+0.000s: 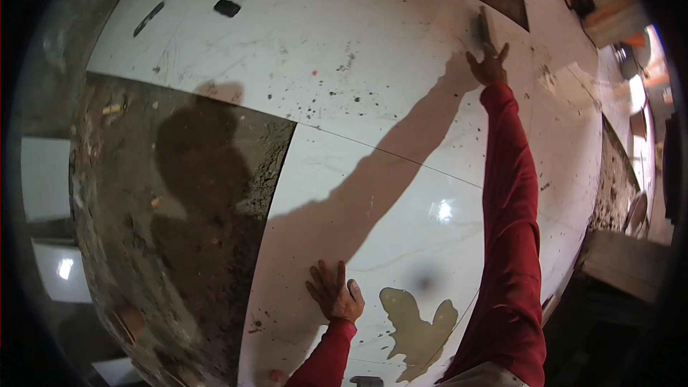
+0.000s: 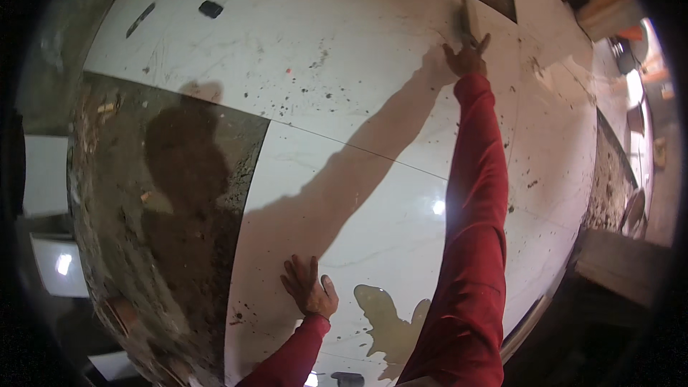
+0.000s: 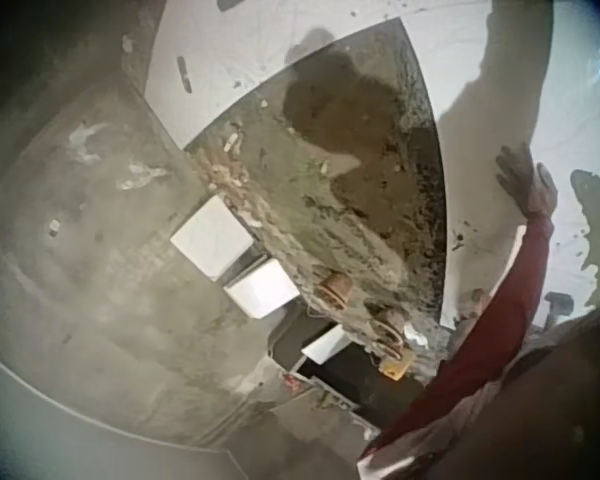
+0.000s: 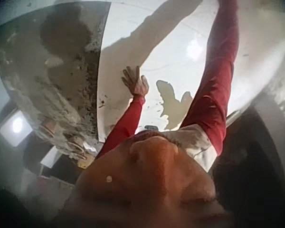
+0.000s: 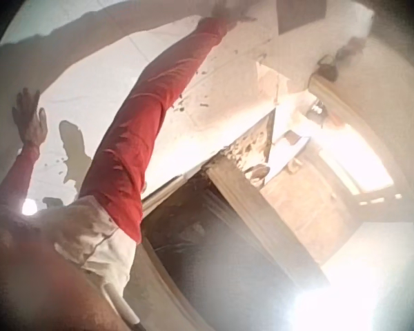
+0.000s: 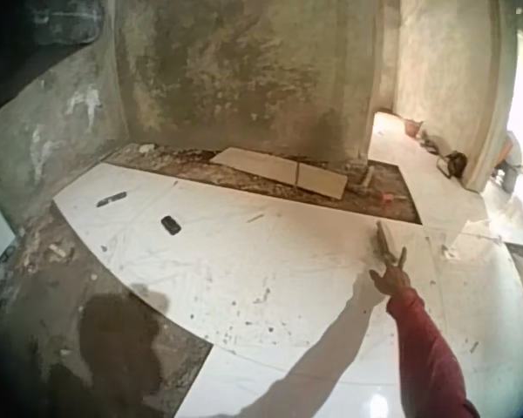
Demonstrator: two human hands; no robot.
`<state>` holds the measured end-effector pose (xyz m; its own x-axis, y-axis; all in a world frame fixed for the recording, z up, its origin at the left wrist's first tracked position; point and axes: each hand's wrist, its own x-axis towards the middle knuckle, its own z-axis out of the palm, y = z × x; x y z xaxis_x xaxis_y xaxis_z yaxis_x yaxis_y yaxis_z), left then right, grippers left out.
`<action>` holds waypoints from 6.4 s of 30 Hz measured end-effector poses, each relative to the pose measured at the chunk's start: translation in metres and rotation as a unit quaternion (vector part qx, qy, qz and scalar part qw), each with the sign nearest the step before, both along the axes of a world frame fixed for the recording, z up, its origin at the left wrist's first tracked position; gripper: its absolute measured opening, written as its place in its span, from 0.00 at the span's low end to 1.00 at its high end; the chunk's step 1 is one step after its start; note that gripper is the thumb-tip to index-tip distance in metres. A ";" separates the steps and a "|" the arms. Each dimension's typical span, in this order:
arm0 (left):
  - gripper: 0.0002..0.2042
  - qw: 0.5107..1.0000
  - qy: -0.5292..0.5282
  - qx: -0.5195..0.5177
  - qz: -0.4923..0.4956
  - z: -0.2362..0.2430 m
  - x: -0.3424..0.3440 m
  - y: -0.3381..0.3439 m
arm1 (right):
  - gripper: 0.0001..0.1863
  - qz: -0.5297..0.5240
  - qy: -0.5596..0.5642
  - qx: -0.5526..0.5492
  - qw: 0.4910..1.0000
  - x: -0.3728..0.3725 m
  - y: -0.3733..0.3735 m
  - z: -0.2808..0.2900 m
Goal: The person taps a floor tile with a rubber mallet, wipes the surface with a cloth, and pours liquid from a cup into the gaps between tiles before spreading it with a trowel.
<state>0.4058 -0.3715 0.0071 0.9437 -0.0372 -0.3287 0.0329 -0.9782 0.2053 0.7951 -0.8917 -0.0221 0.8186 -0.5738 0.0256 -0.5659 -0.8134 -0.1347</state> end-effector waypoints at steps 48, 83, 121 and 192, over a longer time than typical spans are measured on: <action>0.17 0.940 -0.299 -0.164 -0.010 -0.055 -0.013 0.018 | 0.28 -0.063 -0.305 0.204 0.928 -0.527 0.486 0.070; 0.31 0.962 -0.154 -0.045 -0.220 0.022 -0.029 -0.024 | 0.19 -0.493 -0.119 -0.062 0.859 -0.970 0.466 0.004; 0.33 0.965 -0.085 -0.060 -0.240 0.042 -0.281 -0.093 | 0.25 -0.508 -0.051 -0.082 0.856 -0.969 0.460 -0.002; 0.21 0.847 -0.302 -0.073 -0.433 0.011 -0.174 -0.144 | 0.25 -0.498 -0.049 -0.085 0.861 -0.967 0.461 0.000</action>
<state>0.2323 -0.5153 0.0179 0.5370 -0.7988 0.2712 -0.8367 -0.5454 0.0504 -0.1715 -0.4308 -0.0217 -0.0896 -0.9713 0.2202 -0.9873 0.0576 -0.1477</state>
